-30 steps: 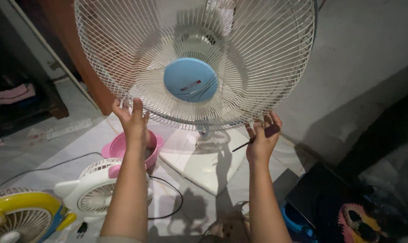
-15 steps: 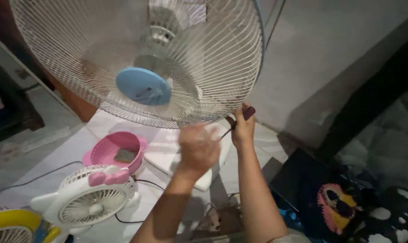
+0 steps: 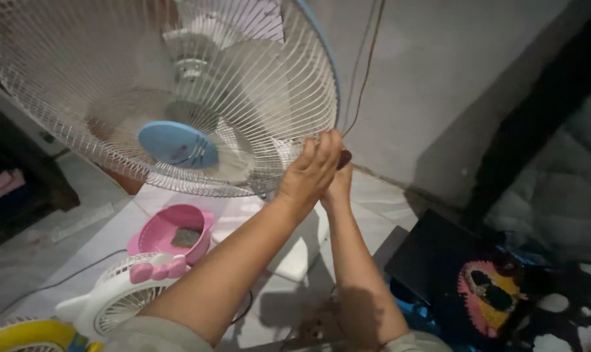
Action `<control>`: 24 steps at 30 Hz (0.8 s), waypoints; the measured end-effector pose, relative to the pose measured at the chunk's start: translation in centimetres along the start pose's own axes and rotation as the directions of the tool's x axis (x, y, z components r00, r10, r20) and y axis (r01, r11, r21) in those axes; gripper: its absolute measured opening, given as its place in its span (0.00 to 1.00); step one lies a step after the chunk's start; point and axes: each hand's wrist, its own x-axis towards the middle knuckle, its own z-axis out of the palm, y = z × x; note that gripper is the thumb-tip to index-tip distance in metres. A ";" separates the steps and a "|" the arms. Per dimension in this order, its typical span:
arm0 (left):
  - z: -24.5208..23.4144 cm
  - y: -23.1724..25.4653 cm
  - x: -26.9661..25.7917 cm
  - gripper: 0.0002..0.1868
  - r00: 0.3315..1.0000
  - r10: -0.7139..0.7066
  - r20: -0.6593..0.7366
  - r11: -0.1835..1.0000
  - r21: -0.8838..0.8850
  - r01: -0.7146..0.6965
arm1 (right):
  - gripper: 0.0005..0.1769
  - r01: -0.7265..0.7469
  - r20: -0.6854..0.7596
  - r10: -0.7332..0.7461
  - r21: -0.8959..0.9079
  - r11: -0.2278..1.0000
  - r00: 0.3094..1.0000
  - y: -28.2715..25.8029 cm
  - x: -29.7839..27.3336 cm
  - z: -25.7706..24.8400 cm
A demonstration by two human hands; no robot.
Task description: The person disassembles a standing fan by unscrewing the front grille, removing the fan blades, and detaching the rear grille. They then handle a small Hello Kitty fan, removing its front cover and blade.
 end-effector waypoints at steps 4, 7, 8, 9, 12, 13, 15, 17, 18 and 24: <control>-1.2 0.9 1.0 0.26 0.998 -0.057 0.022 0.997 -0.049 0.058 | 0.13 0.018 -0.053 -0.020 -0.031 0.999 0.998 1.6 0.5 0.2; -2.2 0.7 2.1 0.21 0.996 -0.046 0.072 0.998 -0.034 0.049 | 0.17 0.215 -0.046 -0.266 -0.466 0.858 0.963 1.3 -0.1 0.2; -2.3 0.5 2.5 0.19 0.995 -0.041 0.087 0.998 -0.034 0.044 | 0.17 0.190 -0.072 -0.241 -0.418 0.888 0.968 0.9 -0.1 0.4; -2.6 0.5 2.8 0.18 0.995 -0.063 0.076 0.995 -0.069 0.068 | 0.17 0.165 -0.097 -0.215 -0.368 0.915 0.972 0.6 -0.2 0.6; -3.3 0.2 2.9 0.16 0.992 -0.126 0.018 0.977 -0.173 0.127 | 0.19 0.098 -0.124 -0.140 -0.294 0.951 0.982 -0.1 -0.3 0.7; -3.5 0.1 2.6 0.17 0.989 -0.145 -0.018 0.968 -0.207 0.139 | 0.19 0.076 -0.127 -0.115 -0.283 0.956 0.985 0.0 -0.4 0.7; -3.5 -0.3 2.2 0.17 0.984 -0.159 -0.079 0.956 -0.262 0.133 | 0.20 0.194 -0.078 -0.222 -0.268 0.943 0.972 0.7 -0.5 0.6; -3.2 -0.6 2.0 0.14 0.981 -0.151 -0.124 0.946 -0.306 0.107 | 0.18 0.153 -0.075 -0.167 -0.162 0.975 0.983 1.2 -0.2 0.4; -2.8 -0.9 1.8 0.14 0.976 -0.143 -0.164 0.950 -0.301 0.089 | 0.16 0.051 -0.084 -0.057 -0.063 0.997 0.995 1.2 0.2 0.4; 0.3 -2.6 -1.1 0.09 0.972 -0.088 -0.219 0.902 -0.431 -0.015 | 0.27 0.157 0.119 -0.178 0.168 0.973 0.977 -3.7 -1.3 -1.4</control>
